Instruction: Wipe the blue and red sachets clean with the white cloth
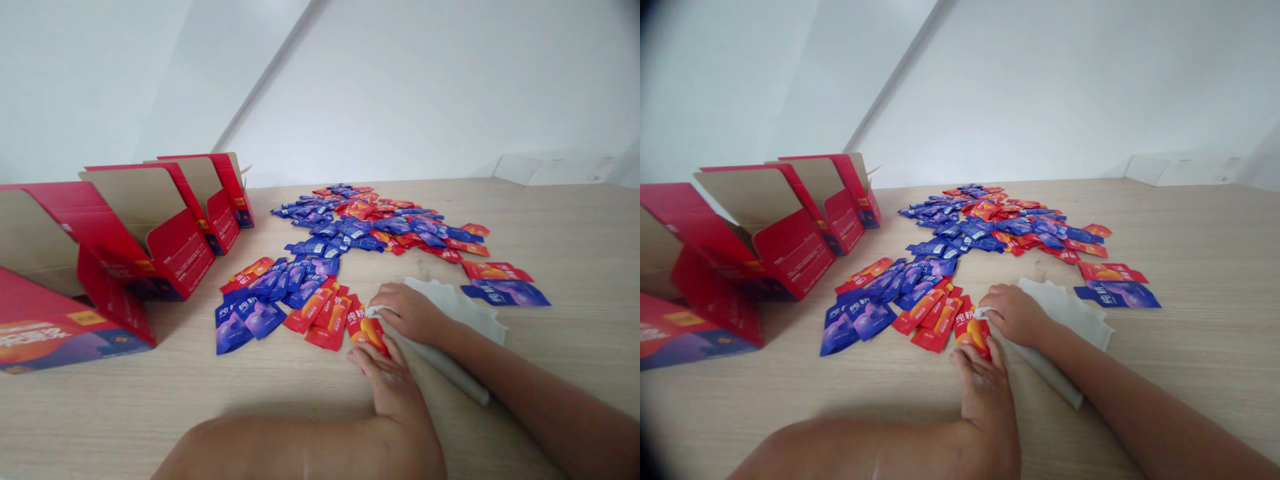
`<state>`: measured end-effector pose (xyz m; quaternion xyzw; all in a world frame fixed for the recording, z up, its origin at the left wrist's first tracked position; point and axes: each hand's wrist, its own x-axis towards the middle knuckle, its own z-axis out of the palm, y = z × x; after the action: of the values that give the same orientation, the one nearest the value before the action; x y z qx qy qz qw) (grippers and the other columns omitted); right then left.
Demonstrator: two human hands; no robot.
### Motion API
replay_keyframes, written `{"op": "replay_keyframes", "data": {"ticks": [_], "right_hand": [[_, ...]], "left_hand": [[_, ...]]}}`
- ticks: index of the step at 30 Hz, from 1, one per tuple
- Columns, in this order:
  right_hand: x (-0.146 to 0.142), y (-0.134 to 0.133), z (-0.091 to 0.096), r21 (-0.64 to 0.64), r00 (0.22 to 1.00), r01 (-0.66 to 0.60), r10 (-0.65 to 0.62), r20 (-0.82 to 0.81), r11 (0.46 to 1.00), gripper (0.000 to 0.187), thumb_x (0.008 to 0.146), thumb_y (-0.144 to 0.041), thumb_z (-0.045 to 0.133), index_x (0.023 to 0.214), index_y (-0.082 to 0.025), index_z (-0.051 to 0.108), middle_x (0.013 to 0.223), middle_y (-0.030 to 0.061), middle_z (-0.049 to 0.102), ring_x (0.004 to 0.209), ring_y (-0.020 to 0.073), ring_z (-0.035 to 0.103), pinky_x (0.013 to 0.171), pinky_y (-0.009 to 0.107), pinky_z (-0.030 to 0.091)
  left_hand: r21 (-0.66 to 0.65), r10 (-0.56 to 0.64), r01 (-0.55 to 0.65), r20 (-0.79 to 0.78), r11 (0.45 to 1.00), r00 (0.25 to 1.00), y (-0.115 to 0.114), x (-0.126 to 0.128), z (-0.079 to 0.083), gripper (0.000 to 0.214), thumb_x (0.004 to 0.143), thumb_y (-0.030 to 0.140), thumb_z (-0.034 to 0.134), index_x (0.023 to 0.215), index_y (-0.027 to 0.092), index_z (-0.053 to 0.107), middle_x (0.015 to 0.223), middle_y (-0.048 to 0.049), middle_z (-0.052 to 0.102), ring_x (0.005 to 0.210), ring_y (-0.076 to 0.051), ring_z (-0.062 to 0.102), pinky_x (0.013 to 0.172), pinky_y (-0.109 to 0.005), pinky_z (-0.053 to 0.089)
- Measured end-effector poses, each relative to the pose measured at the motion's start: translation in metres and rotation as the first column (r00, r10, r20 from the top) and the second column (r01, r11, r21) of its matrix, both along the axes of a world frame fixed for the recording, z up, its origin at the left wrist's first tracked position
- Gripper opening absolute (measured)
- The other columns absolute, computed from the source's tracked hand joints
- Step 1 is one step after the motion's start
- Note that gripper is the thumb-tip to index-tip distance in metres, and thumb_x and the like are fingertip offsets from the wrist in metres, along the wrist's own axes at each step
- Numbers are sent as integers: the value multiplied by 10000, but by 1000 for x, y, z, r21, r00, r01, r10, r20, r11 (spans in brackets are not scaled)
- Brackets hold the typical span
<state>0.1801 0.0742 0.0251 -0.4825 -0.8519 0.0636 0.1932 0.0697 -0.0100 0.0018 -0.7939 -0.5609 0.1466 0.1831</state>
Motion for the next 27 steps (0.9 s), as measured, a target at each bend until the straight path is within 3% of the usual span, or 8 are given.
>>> {"op": "replay_keyframes", "data": {"ticks": [5, 11, 17, 21, 24, 27], "right_hand": [[2, -7, 9, 37, 996, 19, -16, -88, 999, 215, 811, -150, 472, 922, -174, 655, 859, 72, 610, 820, 190, 523, 742, 312, 382], [-22, -22, 13, 10, 987, -155, 155, -35, 988, 226, 798, -124, 464, 903, -194, 651, 847, 59, 611, 815, 191, 510, 744, 317, 364], [-9, -7, 2, -4, 1000, -14, 14, -8, 1000, 231, 820, -141, 445, 912, -174, 654, 843, 70, 604, 823, 188, 517, 755, 312, 373], [-9, -12, 5, 57, 998, 5, -1, -61, 998, 219, 810, -154, 457, 924, -171, 643, 869, 78, 601, 834, 197, 506, 759, 323, 370], [-20, -21, 10, 57, 993, -90, 94, -72, 994, 221, 799, -144, 468, 930, -186, 642, 880, 69, 602, 831, 194, 502, 759, 325, 364], [-25, -21, 10, 11, 988, -148, 148, -40, 989, 218, 804, -137, 468, 910, -197, 648, 855, 56, 605, 826, 189, 507, 753, 318, 363]], "left_hand": [[-7, -19, 19, -13, 1000, 1000, -1, -1, 2, 502, 837, 83, 326, 1335, 133, 365, 1231, -243, 530, 1092, -338, 533, 923, -565, 388], [-55, -15, 12, -49, 998, 999, 0, 0, 7, 451, 822, 48, 320, 1242, 46, 484, 1193, -254, 557, 1091, -333, 533, 928, -512, 414], [19, 5, -5, 10, 1000, 1000, 6, 2, -11, 494, 829, 47, 318, 1295, 159, 436, 1161, -216, 596, 1053, -301, 567, 923, -534, 407], [71, 8, -8, 7, 997, 1000, 8, 4, -20, 499, 823, 29, 308, 1283, 156, 454, 1147, -210, 607, 1050, -298, 570, 937, -541, 390], [41, 45, -44, -34, 998, 998, 6, 6, -13, 475, 810, 20, 324, 1253, 90, 481, 1143, -234, 600, 1065, -313, 556, 953, -538, 376], [-15, 7, -8, -66, 1000, 998, 5, 4, -2, 442, 811, 33, 332, 1217, 32, 506, 1157, -270, 574, 1087, -337, 535, 933, -517, 406]]}}
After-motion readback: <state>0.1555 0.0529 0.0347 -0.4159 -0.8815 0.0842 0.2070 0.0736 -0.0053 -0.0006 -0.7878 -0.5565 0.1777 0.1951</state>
